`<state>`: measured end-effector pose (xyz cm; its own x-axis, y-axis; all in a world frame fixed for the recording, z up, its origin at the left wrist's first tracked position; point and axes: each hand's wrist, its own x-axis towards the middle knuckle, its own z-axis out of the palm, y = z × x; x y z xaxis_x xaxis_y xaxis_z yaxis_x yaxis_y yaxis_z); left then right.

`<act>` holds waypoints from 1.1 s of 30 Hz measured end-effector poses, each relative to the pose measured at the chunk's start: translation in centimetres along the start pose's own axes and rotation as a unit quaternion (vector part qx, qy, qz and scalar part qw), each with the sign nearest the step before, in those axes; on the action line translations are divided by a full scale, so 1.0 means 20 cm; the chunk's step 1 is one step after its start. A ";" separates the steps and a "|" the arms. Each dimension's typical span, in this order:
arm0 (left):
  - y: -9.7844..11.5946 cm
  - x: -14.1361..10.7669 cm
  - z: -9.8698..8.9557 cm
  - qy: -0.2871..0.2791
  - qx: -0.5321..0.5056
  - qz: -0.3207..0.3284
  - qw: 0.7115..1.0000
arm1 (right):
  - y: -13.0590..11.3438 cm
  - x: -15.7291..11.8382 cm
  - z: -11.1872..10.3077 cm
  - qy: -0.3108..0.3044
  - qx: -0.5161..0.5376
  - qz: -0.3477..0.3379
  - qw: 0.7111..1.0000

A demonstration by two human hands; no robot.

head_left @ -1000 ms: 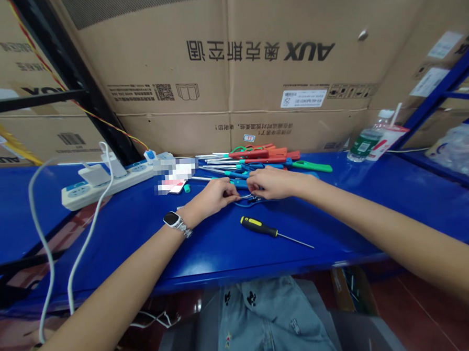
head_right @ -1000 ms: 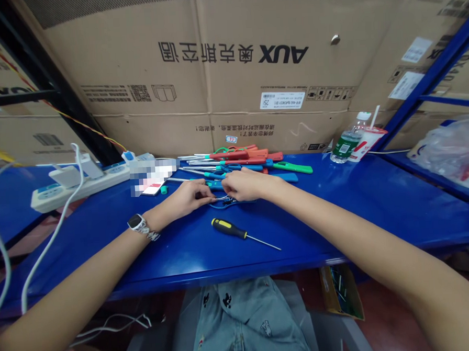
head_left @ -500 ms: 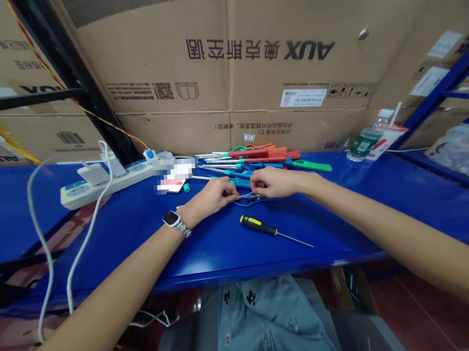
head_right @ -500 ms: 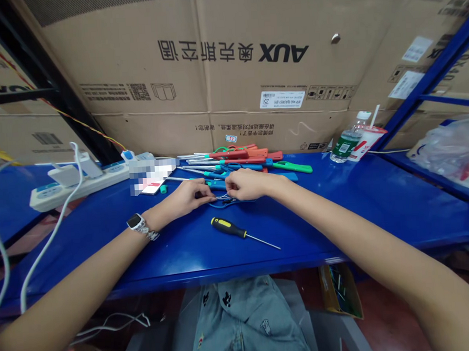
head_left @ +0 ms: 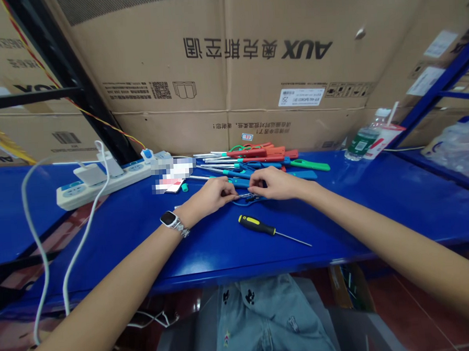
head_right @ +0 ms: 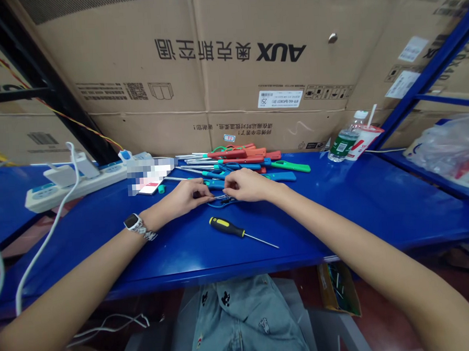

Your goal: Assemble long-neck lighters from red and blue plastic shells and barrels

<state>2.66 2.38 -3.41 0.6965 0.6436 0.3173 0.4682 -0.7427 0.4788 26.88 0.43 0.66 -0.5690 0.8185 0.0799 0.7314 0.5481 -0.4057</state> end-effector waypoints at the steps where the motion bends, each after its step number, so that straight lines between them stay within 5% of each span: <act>1: 0.00 0.00 0.00 0.001 0.001 0.002 1.000 | 0.01 0.00 0.00 -0.002 0.008 -0.004 1.000; 13: 0.00 0.00 0.01 -0.004 -0.003 -0.005 1.000 | -0.01 0.06 -0.06 -0.073 -0.036 -0.020 0.997; 23: 0.02 -0.01 -0.01 -0.014 0.044 0.012 0.999 | -0.01 -0.08 0.02 0.019 -0.136 -0.070 0.988; 33: 0.08 -0.02 -0.02 -0.059 0.219 0.043 0.973 | 0.02 -0.26 0.16 0.086 -0.193 -0.119 0.970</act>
<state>2.95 1.09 -2.38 0.7892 0.5688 0.2317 0.5737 -0.8174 0.0524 29.04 -4.11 -2.79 -0.6922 0.6594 0.2933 0.6922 0.7216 0.0113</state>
